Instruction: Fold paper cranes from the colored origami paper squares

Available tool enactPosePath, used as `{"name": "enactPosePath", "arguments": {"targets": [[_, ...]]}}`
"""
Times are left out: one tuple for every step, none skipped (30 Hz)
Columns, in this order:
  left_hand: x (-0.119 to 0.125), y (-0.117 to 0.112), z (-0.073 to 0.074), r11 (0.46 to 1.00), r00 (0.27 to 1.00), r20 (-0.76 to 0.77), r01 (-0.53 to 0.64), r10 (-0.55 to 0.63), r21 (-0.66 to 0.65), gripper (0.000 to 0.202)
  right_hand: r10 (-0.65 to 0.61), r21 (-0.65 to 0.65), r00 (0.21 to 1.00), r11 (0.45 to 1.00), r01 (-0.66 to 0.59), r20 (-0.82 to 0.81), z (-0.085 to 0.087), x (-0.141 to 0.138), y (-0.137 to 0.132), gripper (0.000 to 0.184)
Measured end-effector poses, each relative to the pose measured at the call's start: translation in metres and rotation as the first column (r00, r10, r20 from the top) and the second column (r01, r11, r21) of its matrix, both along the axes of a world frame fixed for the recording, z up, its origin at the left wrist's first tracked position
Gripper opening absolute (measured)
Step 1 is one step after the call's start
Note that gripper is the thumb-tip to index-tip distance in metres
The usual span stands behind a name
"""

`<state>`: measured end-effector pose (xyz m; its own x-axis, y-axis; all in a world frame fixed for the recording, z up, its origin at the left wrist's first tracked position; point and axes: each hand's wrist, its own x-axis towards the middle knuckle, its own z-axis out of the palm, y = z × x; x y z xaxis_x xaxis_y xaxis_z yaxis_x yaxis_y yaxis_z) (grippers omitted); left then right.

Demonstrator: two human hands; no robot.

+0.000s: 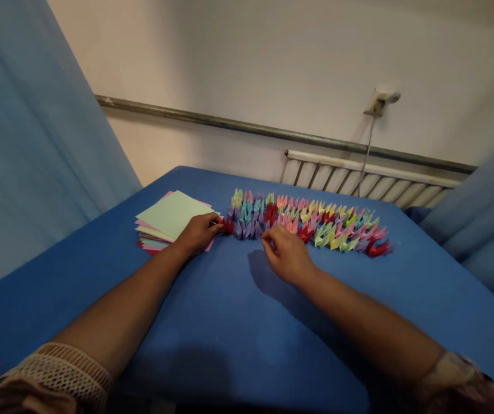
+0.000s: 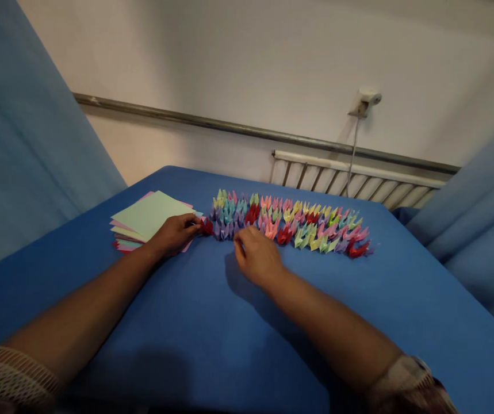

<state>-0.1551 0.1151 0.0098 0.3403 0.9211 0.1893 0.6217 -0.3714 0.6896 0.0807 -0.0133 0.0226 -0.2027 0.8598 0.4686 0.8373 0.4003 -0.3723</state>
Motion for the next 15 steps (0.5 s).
{"name": "enactPosePath", "arguments": {"targets": [[0.001,0.0,0.0,1.0,1.0,-0.005,-0.006,0.006,0.0,0.021,0.017,-0.025,0.999,1.0,-0.018,-0.034,-0.012,0.007,-0.013,0.014],[0.002,0.0,0.0,1.0,1.0,-0.009,-0.012,0.012,0.0,0.02,0.039,-0.06,0.998,0.997,-0.042,-0.054,-0.024,0.015,-0.024,0.013],[0.003,0.0,0.001,1.0,1.0,-0.014,-0.019,0.019,-0.002,0.019,0.05,-0.093,0.996,0.994,-0.057,-0.074,-0.035,0.022,-0.034,0.011],[0.004,0.0,0.002,1.0,1.0,-0.018,-0.026,0.026,-0.005,0.018,0.06,-0.12,0.994,0.99,-0.071,-0.094,-0.044,0.03,-0.041,0.011],[0.005,-0.001,0.003,1.0,0.999,-0.022,-0.031,0.03,-0.007,0.018,0.069,-0.143,0.991,0.986,-0.085,-0.115,-0.051,0.036,-0.046,0.011],[0.006,-0.002,0.004,0.999,0.999,-0.025,-0.034,0.034,-0.01,0.018,0.066,-0.169,0.989,0.982,-0.088,-0.133,-0.056,0.042,-0.048,0.012],[0.007,-0.003,0.005,0.999,0.999,-0.029,-0.04,0.04,-0.012,0.019,0.044,-0.189,0.988,0.979,-0.071,-0.147,-0.058,0.046,-0.049,0.012],[0.007,-0.004,0.006,0.999,0.998,-0.032,-0.05,0.05,-0.012,0.02,0.024,-0.204,0.986,0.977,-0.059,-0.167,-0.06,0.049,-0.047,0.012],[0.008,-0.006,0.007,0.998,0.997,-0.037,-0.065,0.065,-0.012,0.023,0.007,-0.214,0.982,0.976,-0.048,-0.188,-0.06,0.052,-0.045,0.012],[0.008,-0.007,0.008,0.996,0.995,-0.042,-0.086,0.086,-0.008,0.027,0.001,-0.223,0.979,0.974,-0.047,-0.202,-0.059,0.053,-0.042,0.012],[0.009,-0.009,0.01,0.994,0.993,-0.048,-0.106,0.106,0.0,0.031,0.0,-0.229,0.978,0.972,-0.048,-0.207,-0.058,0.053,-0.039,0.012],[0.009,-0.011,0.011,0.992,0.991,-0.055,-0.124,0.125,0.012,0.035,0.002,-0.233,0.978,0.971,-0.051,-0.208,-0.058,0.054,-0.037,0.012],[0.009,-0.012,0.013,0.99,0.988,-0.059,-0.139,0.14,0.027,0.038,0.007,-0.236,0.979,0.97,-0.055,-0.203,-0.057,0.054,-0.035,0.012],[0.009,-0.014,0.015,0.988,0.986,-0.06,-0.151,0.153,0.039,0.04,0.011,-0.237,0.98,0.97,-0.059,-0.197,-0.057,0.053,-0.034,0.012],[0.009,-0.015,0.018,0.985,0.984,-0.054,-0.167,0.169,0.042,0.042,0.017,-0.238,0.981,0.969,-0.063,-0.192,-0.057,0.053,-0.034,0.012]]}}
